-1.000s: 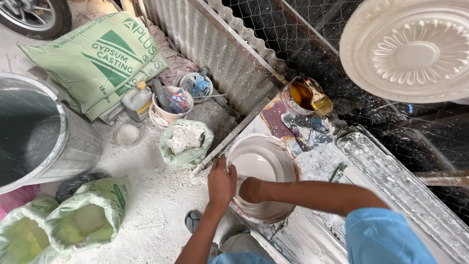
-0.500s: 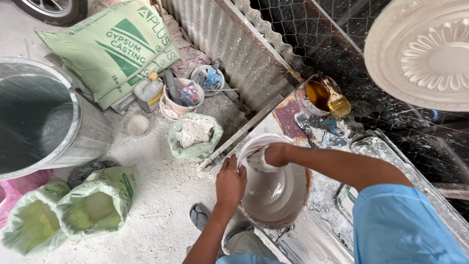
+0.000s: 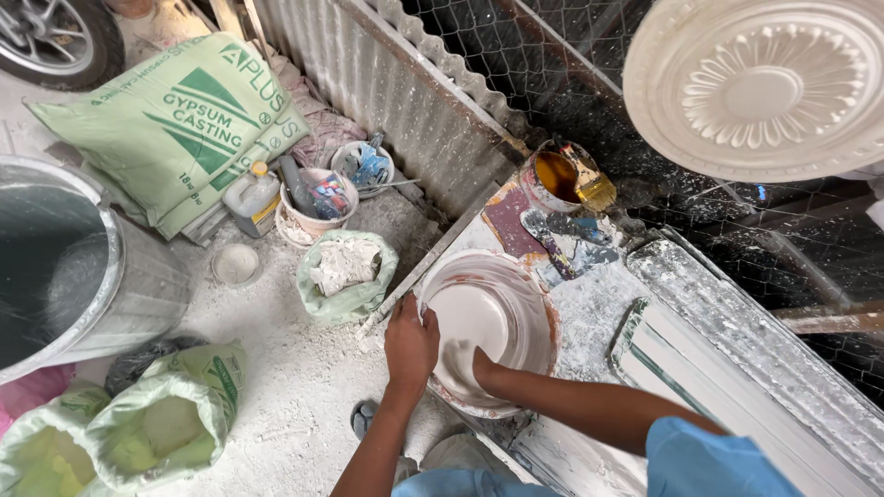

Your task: The person rubs a white slurry onto long rectangular gypsum mold channels by hand, then uses a cloth to wipe and smooth the surface. They dip the cloth into a bucket of slurry and continue applying and smoothing the mixture along the mold channels.

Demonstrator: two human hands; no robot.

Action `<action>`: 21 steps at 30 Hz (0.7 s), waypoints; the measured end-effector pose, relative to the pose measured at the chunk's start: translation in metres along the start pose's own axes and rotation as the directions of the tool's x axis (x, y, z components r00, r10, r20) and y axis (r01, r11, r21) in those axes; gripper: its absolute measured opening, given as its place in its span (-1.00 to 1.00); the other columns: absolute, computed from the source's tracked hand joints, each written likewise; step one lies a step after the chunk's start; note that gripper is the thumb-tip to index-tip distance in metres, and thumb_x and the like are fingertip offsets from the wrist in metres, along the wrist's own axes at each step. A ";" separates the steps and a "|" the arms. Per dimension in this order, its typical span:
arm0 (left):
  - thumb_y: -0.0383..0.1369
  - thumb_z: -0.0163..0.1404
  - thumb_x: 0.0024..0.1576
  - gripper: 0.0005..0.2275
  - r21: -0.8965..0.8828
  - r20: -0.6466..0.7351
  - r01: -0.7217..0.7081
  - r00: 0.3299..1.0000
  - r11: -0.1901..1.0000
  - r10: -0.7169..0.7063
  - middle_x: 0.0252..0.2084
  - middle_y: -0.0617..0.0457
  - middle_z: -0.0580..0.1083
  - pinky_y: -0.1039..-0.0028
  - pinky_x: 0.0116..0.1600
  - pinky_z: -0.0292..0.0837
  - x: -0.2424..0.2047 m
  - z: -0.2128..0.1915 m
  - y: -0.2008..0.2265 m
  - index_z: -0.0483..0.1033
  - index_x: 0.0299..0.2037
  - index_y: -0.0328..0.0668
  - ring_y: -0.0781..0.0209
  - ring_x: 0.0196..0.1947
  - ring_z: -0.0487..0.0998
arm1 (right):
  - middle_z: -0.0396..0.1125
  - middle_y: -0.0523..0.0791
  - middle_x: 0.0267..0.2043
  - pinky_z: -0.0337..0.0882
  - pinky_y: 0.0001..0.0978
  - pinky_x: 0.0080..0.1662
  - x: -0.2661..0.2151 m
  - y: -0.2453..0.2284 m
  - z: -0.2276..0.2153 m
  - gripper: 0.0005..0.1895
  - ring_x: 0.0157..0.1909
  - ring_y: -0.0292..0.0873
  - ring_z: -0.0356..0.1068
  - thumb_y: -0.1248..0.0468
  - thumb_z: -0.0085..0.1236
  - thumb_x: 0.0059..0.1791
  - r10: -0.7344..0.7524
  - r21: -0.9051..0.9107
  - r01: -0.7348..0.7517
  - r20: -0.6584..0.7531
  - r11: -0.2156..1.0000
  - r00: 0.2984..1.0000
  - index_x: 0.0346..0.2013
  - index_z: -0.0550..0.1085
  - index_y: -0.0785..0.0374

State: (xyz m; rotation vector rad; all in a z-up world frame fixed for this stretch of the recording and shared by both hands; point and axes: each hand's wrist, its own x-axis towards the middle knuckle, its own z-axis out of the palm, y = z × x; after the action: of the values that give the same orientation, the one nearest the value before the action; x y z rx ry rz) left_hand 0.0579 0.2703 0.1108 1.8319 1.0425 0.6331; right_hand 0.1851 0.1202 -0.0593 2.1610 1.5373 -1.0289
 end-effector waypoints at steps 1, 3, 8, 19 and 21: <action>-0.44 0.03 0.11 -0.63 -0.001 0.003 0.005 1.000 1.000 -0.005 -0.03 -0.50 0.48 0.06 -0.04 0.52 0.001 -0.001 0.000 0.44 0.08 -0.57 -0.42 -0.13 0.57 | 0.49 0.03 -0.28 0.48 -0.10 -0.12 0.012 -0.002 -0.009 -0.83 -0.16 0.04 0.49 0.29 0.03 -0.04 0.020 0.010 -0.020 -0.004 1.000 1.000 -0.41 0.57 0.24; -0.44 0.02 0.11 -0.64 -0.009 0.021 0.024 0.999 1.000 -0.024 -0.04 -0.48 0.49 0.05 -0.06 0.51 0.000 -0.003 -0.001 0.44 0.07 -0.56 -0.41 -0.15 0.57 | 0.49 0.03 -0.27 0.48 -0.09 -0.12 0.033 0.000 -0.029 -0.83 -0.16 0.04 0.50 0.29 0.03 -0.04 0.073 0.009 -0.073 -0.016 0.997 0.997 -0.39 0.58 0.25; -0.44 0.01 0.12 -0.64 -0.012 0.035 0.003 0.999 1.000 -0.002 -0.07 -0.45 0.50 0.03 -0.07 0.48 0.001 -0.006 0.001 0.43 0.08 -0.58 -0.41 -0.18 0.57 | 0.50 0.05 -0.26 0.49 -0.09 -0.12 0.066 0.018 -0.072 -0.82 -0.15 0.05 0.51 0.30 0.03 -0.04 0.179 0.021 -0.178 -0.046 0.984 0.983 -0.37 0.59 0.26; -0.44 0.03 0.11 -0.68 0.000 -0.006 -0.045 0.999 0.999 0.045 -0.09 -0.45 0.51 0.03 -0.07 0.49 0.000 -0.004 -0.003 0.46 0.02 -0.57 -0.41 -0.18 0.57 | 0.51 0.08 -0.22 0.50 -0.07 -0.12 0.020 0.042 -0.048 -0.80 -0.14 0.07 0.53 0.32 0.03 -0.04 0.065 -0.066 -0.058 0.114 0.996 0.991 -0.30 0.62 0.29; -0.44 0.03 0.12 -0.70 0.002 -0.004 -0.037 0.999 0.999 0.037 -0.10 -0.45 0.51 0.03 -0.08 0.48 0.000 -0.004 -0.002 0.46 -0.01 -0.56 -0.42 -0.18 0.56 | 0.51 0.08 -0.22 0.50 -0.06 -0.12 0.032 0.063 -0.075 -0.80 -0.14 0.08 0.53 0.32 0.03 -0.04 0.124 -0.069 -0.115 0.146 0.991 0.982 -0.29 0.62 0.29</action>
State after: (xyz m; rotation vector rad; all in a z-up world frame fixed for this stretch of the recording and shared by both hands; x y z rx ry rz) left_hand 0.0540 0.2725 0.1106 1.8564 1.0143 0.6585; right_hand 0.2765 0.1634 -0.0395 2.0573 1.3367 -1.0642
